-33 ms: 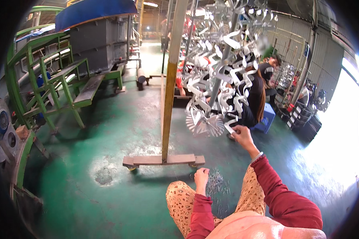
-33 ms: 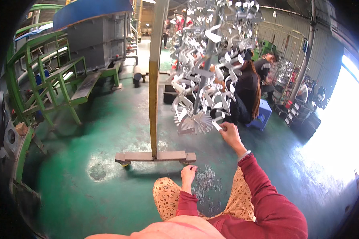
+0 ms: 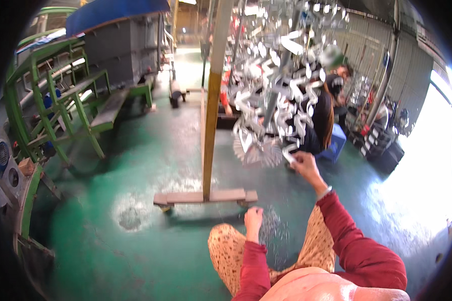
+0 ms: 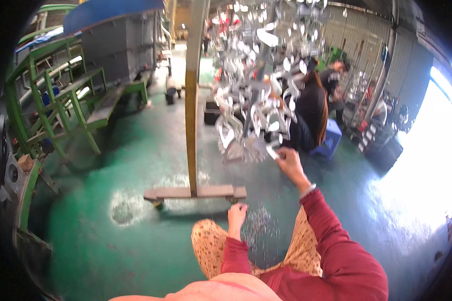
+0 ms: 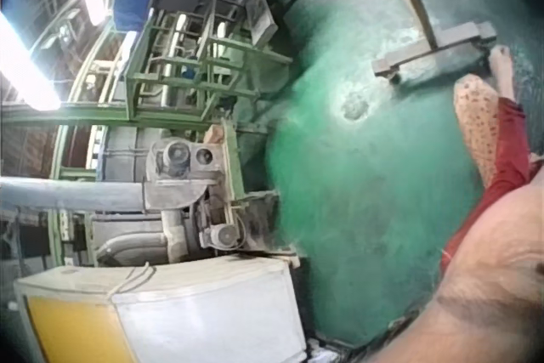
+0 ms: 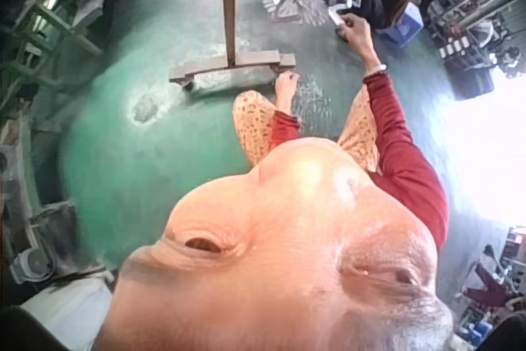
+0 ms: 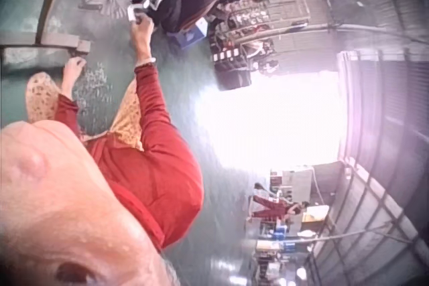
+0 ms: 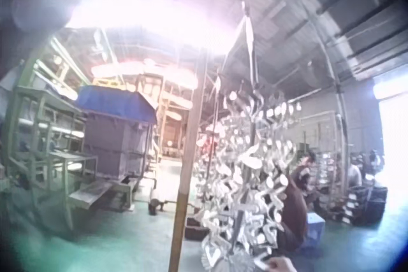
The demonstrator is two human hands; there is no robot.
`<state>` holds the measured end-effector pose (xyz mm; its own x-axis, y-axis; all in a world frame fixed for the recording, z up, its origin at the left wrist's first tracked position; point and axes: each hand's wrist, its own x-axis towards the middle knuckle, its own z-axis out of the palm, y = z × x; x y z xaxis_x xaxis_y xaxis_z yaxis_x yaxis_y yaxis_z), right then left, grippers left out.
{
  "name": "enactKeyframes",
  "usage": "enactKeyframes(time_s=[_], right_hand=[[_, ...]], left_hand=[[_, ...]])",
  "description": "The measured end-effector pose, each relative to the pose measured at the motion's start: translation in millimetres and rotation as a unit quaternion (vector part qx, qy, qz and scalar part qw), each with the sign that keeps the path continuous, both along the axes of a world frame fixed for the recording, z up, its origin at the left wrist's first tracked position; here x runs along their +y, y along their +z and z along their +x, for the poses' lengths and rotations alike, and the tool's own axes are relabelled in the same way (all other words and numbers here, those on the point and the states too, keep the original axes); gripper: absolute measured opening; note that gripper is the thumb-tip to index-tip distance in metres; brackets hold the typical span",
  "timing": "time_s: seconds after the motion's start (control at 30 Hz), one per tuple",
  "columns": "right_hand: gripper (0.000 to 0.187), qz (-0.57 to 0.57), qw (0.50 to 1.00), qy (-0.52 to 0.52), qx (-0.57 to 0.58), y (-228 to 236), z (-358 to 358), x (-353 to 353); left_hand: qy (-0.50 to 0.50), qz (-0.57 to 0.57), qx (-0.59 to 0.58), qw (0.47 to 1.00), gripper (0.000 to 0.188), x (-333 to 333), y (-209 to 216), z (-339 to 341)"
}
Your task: The person attaches metal pieces to hooks on a vertical rack by hand while sitting in a manufacturing environment.
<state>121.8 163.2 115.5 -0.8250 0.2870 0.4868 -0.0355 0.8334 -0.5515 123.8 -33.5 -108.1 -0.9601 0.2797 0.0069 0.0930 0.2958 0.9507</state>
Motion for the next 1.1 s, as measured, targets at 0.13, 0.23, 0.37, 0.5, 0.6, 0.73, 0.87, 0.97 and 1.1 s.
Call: enactKeyframes(time_s=[0.13, 0.23, 0.37, 0.5, 0.6, 0.73, 0.87, 0.97, 1.1], right_hand=[[0.019, 0.019, 0.998, 0.067, -0.003, 17.6, 0.3, -2.3], [0.019, -0.074, 0.995, 0.062, -0.037, 44.4, 22.1, -15.5], [0.012, -0.087, 0.996, 0.023, -0.028, 47.3, 19.9, -16.8], [0.015, -0.112, 0.993, 0.027, 0.017, 30.5, 8.4, 3.4], [0.016, -0.109, 0.992, 0.057, 0.038, 20.3, 1.8, 6.5], [0.016, -0.109, 0.993, 0.041, 0.024, 11.7, -3.4, 27.1], [0.016, -0.116, 0.985, 0.112, 0.062, 6.2, -10.7, 29.5], [0.024, -0.087, 0.987, 0.124, 0.056, 21.0, -19.1, 33.5], [0.022, -0.105, 0.992, 0.07, 0.013, 6.5, -10.0, 35.7]], left_hand=[[0.062, -0.006, 0.113, 0.992, 0.028, -4.7, -10.0, 24.4], [0.017, 0.017, 0.076, 0.997, 0.019, -25.1, 27.0, 33.5], [0.073, 0.052, -0.089, 0.992, 0.016, -36.5, 56.5, -5.9], [0.141, -0.007, -0.166, 0.976, 0.017, -16.9, 34.9, -28.5], [0.124, -0.028, -0.19, 0.974, 0.017, -2.5, -17.2, -47.2], [0.036, -0.207, -0.084, 0.974, 0.015, 30.4, -87.0, -59.8], [-0.126, -0.187, 0.158, 0.961, 0.008, 33.8, -141.5, -44.7], [-0.241, -0.339, 0.238, 0.878, 0.015, 36.0, -197.2, -35.9], [-0.255, -0.336, 0.25, 0.872, 0.011, 52.2, -195.4, -18.7]])
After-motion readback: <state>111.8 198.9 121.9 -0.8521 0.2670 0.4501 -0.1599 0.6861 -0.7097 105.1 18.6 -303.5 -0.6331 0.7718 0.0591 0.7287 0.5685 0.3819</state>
